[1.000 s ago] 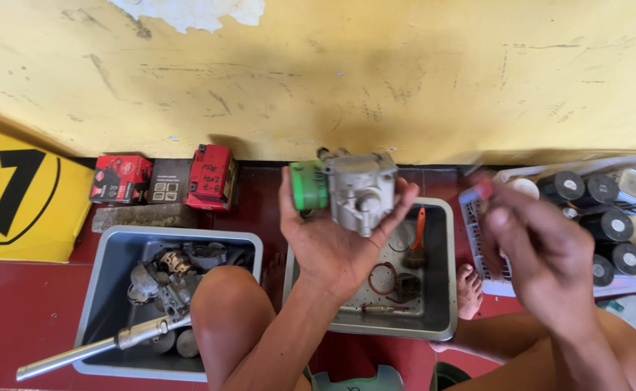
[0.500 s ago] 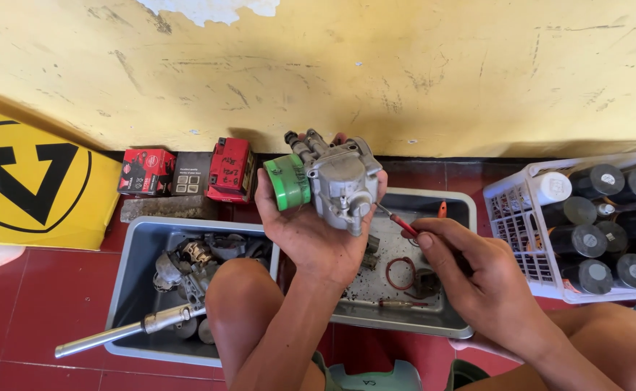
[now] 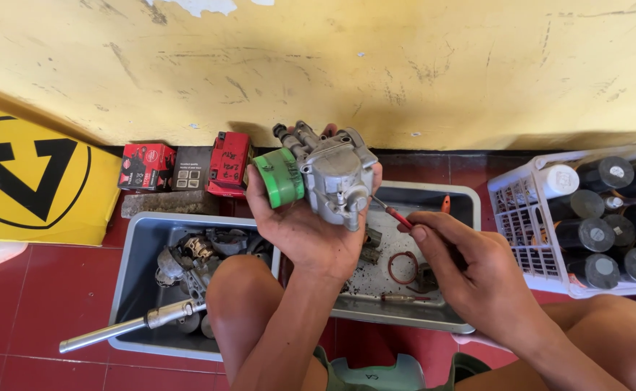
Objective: Disassembling and cleaning a motorcycle carburetor using a screwdriver and a brush.
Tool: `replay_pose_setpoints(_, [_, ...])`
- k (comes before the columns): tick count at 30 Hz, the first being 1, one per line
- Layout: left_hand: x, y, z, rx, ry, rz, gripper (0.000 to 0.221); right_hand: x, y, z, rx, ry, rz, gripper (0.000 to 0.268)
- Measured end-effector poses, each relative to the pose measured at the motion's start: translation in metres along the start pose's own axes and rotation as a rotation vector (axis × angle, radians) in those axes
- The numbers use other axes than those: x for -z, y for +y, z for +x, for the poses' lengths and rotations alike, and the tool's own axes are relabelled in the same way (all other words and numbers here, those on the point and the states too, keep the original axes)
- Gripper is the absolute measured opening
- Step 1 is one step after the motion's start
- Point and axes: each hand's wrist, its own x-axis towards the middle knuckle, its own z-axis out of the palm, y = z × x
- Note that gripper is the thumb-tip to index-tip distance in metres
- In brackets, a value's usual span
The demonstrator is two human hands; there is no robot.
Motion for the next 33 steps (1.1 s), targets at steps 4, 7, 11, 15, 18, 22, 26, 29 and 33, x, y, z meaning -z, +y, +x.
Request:
replay_pose_setpoints(4, [0.002, 0.0, 0.0, 0.016, -0.016, 0.01, 0.058, -0.001, 0.0, 0.001, -0.004, -0.003, 0.003, 0.024])
replay_pose_setpoints(7, [-0.001, -0.001, 0.001, -0.025, -0.003, 0.032, 0.058, 0.0, -0.001, 0.001, -0.023, -0.008, 0.009, 0.025])
replay_pose_setpoints(11, [-0.006, -0.002, -0.001, -0.017, 0.095, 0.031, 0.057, -0.003, 0.001, 0.0, 0.009, 0.005, -0.007, 0.024])
replay_pose_setpoints(15, [-0.01, -0.005, 0.0, -0.007, 0.127, 0.026, 0.058, -0.004, -0.002, 0.001, 0.012, -0.003, -0.037, 0.024])
replay_pose_setpoints(18, [-0.013, -0.01, 0.002, -0.073, 0.203, 0.099, 0.057, 0.002, -0.013, 0.005, -0.412, -0.221, 0.274, 0.025])
replay_pose_setpoints(22, [-0.013, -0.019, 0.003, -0.207, 0.296, 0.031, 0.043, 0.0, -0.004, 0.008, -0.315, -0.209, 0.211, 0.035])
replay_pose_setpoints(26, [0.0, -0.025, 0.008, -0.193, 0.32, 0.119, 0.041, -0.017, 0.014, -0.002, 0.309, 0.178, -0.467, 0.025])
replay_pose_setpoints(29, [0.01, -0.026, 0.013, -0.204, 0.299, 0.163, 0.036, -0.019, 0.016, -0.004, 0.414, 0.198, -0.794, 0.034])
replay_pose_setpoints(33, [0.022, -0.024, 0.02, -0.15, 0.321, 0.2, 0.036, -0.018, 0.02, -0.001, 0.505, 0.173, -0.883, 0.038])
